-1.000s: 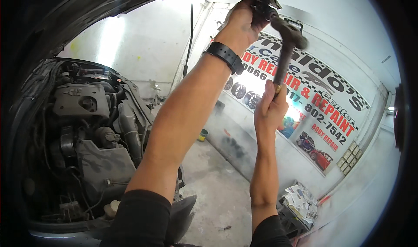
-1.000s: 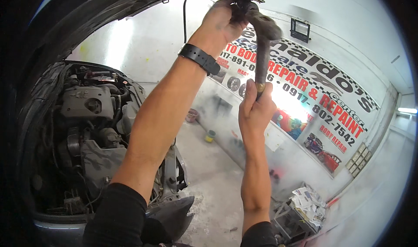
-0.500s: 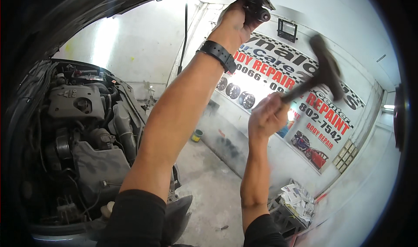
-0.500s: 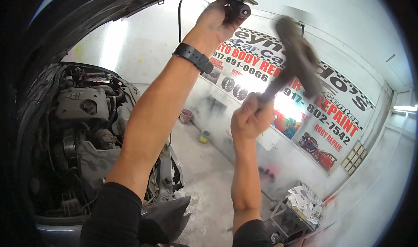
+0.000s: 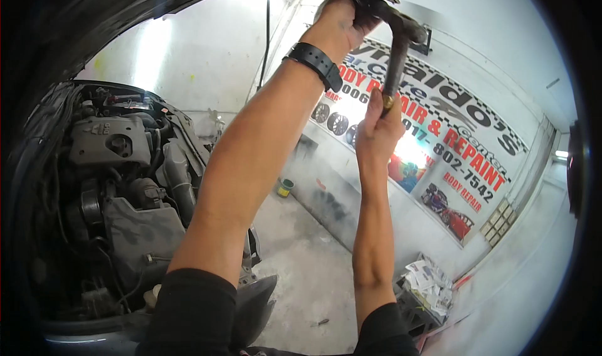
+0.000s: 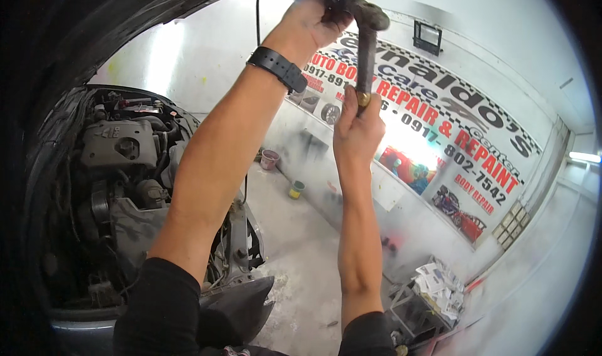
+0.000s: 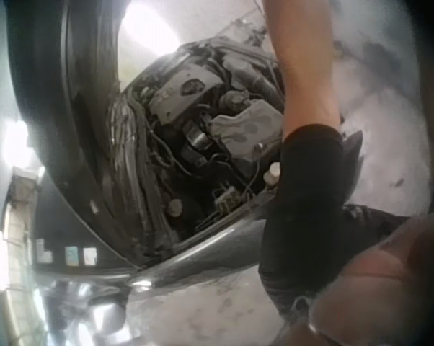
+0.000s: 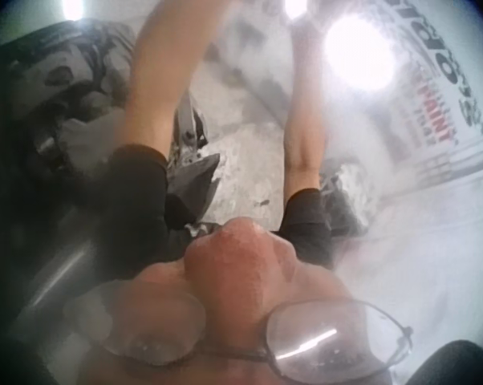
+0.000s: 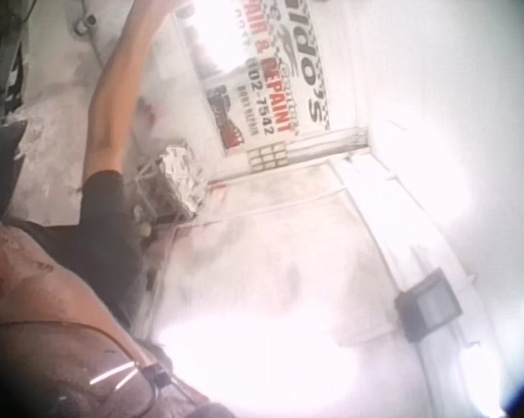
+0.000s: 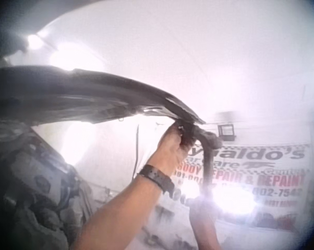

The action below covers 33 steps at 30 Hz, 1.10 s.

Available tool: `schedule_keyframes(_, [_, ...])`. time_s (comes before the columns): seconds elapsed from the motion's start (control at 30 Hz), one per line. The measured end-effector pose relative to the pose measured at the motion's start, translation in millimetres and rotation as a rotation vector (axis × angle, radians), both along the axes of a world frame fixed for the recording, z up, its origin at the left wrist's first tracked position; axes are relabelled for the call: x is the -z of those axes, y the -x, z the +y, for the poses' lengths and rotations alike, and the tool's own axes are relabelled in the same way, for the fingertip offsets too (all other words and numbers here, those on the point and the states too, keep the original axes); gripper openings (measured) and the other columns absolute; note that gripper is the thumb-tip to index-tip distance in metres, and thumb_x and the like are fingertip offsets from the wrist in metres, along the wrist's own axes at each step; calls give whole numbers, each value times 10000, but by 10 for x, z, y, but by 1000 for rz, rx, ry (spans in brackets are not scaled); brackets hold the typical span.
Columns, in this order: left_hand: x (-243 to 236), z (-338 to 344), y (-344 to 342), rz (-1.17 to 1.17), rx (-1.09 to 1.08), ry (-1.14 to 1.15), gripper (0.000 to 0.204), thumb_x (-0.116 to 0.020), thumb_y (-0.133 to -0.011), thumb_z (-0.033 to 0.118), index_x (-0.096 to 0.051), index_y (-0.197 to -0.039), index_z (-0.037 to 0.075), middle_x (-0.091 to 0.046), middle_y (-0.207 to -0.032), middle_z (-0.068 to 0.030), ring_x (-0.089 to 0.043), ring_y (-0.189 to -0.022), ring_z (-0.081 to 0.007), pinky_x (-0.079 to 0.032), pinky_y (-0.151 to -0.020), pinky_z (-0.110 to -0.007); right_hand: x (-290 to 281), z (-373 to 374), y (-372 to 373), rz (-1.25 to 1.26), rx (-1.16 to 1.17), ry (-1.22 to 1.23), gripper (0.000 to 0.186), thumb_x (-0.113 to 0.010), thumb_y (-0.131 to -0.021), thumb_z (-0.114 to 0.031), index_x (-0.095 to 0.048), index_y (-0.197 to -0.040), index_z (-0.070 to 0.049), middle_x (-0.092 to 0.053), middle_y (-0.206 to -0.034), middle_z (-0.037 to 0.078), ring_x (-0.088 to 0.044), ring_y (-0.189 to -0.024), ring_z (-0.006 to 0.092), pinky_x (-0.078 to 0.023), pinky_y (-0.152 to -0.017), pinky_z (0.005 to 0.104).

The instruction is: The person hammers different areas of the vehicle hood and side panel, using a punch tool to target specific spots while hammering the tool's head.

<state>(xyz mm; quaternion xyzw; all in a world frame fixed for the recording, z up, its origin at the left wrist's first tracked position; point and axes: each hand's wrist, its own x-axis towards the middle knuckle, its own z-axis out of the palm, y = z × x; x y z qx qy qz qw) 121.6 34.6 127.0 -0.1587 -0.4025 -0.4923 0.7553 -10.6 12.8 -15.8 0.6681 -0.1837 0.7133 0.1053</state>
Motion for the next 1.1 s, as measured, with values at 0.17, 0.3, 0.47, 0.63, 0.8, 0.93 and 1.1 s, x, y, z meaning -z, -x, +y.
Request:
schedule_keyframes(0.17, [-129, 220, 131, -119, 98, -138, 190, -403, -990, 100, -538, -912, -8, -559, -716, -114, -579, -582, -194, -563, -535, -325, 185, 24, 141, -26, -28, -123, 253, -554, -960, -210, -508, -855, 16, -578, -589, 92, -545, -493, 157, -420, -486, 310])
schedule_keyframes(0.3, [-183, 92, 164, -74, 20, -162, 179, -417, -981, 100, -540, -899, -1, -543, -696, -105, -546, -555, -175, -523, -498, -319, 336, 56, 244, -113, 29, -35, 292, -535, -966, -250, -515, -864, 22, -538, -590, 74, -469, -496, 116, -381, -488, 277])
schedule_keyframes(0.47, [-161, 450, 204, -27, 42, -302, 178, -422, -978, 88, -529, -865, 0, -488, -664, -68, -427, -486, -130, -446, -456, -262, 496, -49, 431, -202, -52, 17, 330, -485, -992, -298, -458, -795, -35, -443, -550, 0, -400, -451, 72, -326, -428, 248])
schedule_keyframes(0.63, [-220, 241, 226, 38, 21, -116, 191, -443, -975, 193, -521, -846, 74, -442, -591, -33, -400, -438, -117, -341, -396, -241, 559, 71, 420, -291, -201, 45, 366, -424, -1011, -341, -386, -759, -78, -416, -510, -9, -383, -361, 56, -308, -334, 221])
schedule_keyframes(0.8, [-115, 113, 267, -91, -210, -215, 267, -400, -1003, 242, -504, -820, 78, -390, -488, -23, -367, -395, -118, -314, -372, -257, 544, 82, 486, -295, -191, 55, 386, -400, -1014, -366, -384, -758, -77, -413, -500, -2, -396, -352, 66, -325, -332, 225])
schedule_keyframes(0.93, [83, -8, 189, -268, -408, -111, 233, -418, -986, 141, -504, -934, -69, -532, -640, -134, -477, -508, -192, -431, -511, -323, 564, 180, 455, -285, -205, 34, 392, -383, -1017, -360, -381, -749, -74, -408, -498, 0, -395, -349, 68, -328, -333, 225])
schedule_keyframes(1.1, [183, -112, 224, -266, -451, -212, 266, -400, -976, 149, -485, -784, -14, -517, -596, -116, -494, -494, -191, -459, -521, -331, 621, 176, 461, -231, -125, 52, 386, -362, -1020, -344, -390, -752, -68, -399, -498, 0, -392, -346, 74, -328, -335, 224])
